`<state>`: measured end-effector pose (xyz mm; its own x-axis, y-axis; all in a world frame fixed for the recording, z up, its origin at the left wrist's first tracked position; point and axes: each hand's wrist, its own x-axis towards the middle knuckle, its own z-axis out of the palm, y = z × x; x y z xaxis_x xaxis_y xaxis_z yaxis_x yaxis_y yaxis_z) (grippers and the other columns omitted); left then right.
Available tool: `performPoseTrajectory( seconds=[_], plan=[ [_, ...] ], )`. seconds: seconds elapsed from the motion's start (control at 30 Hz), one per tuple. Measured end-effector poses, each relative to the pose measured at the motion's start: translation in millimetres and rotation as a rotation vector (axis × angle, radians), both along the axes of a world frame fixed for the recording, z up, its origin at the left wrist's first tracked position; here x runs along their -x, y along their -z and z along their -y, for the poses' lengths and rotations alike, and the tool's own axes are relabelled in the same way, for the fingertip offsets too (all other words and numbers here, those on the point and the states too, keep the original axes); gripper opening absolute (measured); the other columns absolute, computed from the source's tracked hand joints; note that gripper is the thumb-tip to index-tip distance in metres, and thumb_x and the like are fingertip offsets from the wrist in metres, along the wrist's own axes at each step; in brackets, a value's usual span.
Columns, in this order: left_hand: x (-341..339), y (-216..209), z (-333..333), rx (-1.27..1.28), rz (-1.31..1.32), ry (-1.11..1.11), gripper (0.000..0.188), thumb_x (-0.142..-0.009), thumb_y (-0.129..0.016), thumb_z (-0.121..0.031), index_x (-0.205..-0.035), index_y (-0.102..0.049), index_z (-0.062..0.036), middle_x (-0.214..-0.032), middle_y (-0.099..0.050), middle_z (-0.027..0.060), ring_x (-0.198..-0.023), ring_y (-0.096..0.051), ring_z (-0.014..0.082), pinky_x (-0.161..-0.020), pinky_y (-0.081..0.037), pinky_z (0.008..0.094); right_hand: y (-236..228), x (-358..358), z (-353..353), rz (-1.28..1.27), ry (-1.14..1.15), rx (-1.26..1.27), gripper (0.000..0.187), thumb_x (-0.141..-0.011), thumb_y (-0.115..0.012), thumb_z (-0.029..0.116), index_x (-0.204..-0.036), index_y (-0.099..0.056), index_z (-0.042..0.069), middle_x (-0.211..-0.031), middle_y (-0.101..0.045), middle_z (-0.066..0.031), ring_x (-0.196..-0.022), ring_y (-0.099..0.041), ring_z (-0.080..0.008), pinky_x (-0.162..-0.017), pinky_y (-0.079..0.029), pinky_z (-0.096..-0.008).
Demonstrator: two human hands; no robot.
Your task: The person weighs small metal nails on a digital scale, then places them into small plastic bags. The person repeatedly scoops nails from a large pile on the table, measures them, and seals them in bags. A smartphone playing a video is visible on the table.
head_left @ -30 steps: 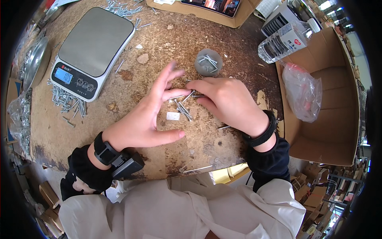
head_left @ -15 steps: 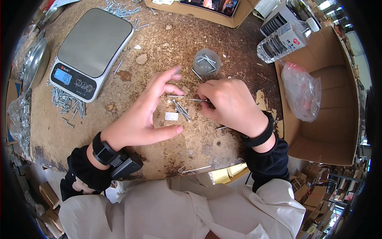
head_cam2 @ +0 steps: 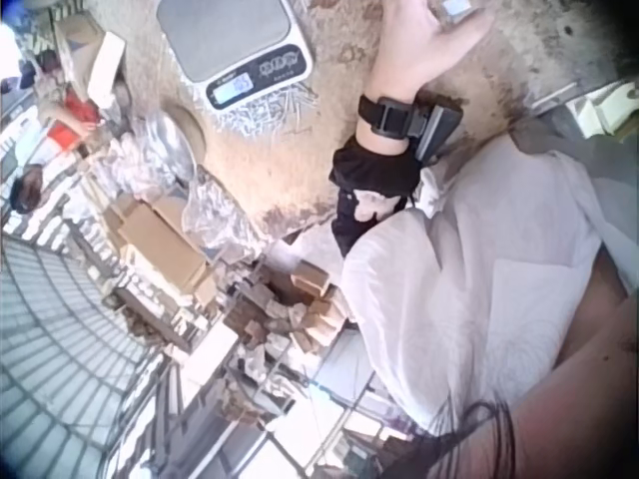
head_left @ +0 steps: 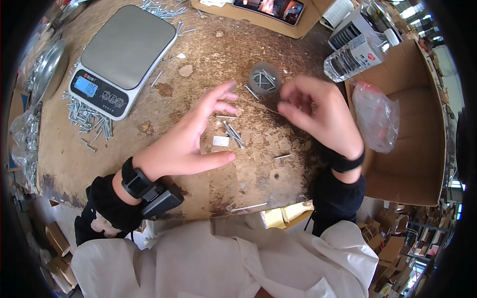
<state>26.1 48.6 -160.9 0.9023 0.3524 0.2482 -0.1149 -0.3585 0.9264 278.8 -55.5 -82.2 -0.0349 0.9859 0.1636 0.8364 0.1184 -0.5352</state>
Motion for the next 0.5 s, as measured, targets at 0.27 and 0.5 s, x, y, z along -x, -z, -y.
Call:
performPoseTrajectory(
  seconds=[0.27,0.5],
  plan=[
    [-0.7,-4.5,-4.5,-0.166,-0.023,-0.050,0.075,-0.079,-0.075,-0.004,-0.146,-0.043,-0.0070,-0.136,-0.052,0.0122,-0.129,-0.051,0.0256,-0.113,-0.037,0.0424,14.2,4.0,20.0,0.142,-0.361,0.405,0.022,-0.073,-0.078,0.014,-0.081,-0.059,0.005,-0.073,-0.060,-0.0068,-0.068,-0.062,-0.0262,-0.061,-0.046,-0.0383],
    [1.1,-12.3,-6.2,-0.385,-0.143,-0.115,0.026,-0.078,-0.077,-0.005,-0.103,-0.069,-0.0047,-0.115,-0.059,0.0088,-0.108,-0.059,0.0272,-0.094,-0.048,0.0390,15.7,12.4,11.2,0.145,-0.317,0.332,0.012,-0.071,-0.069,0.011,-0.074,-0.059,0.005,-0.072,-0.061,-0.0108,-0.074,-0.063,-0.0338,-0.064,-0.048,-0.0445]
  ],
)
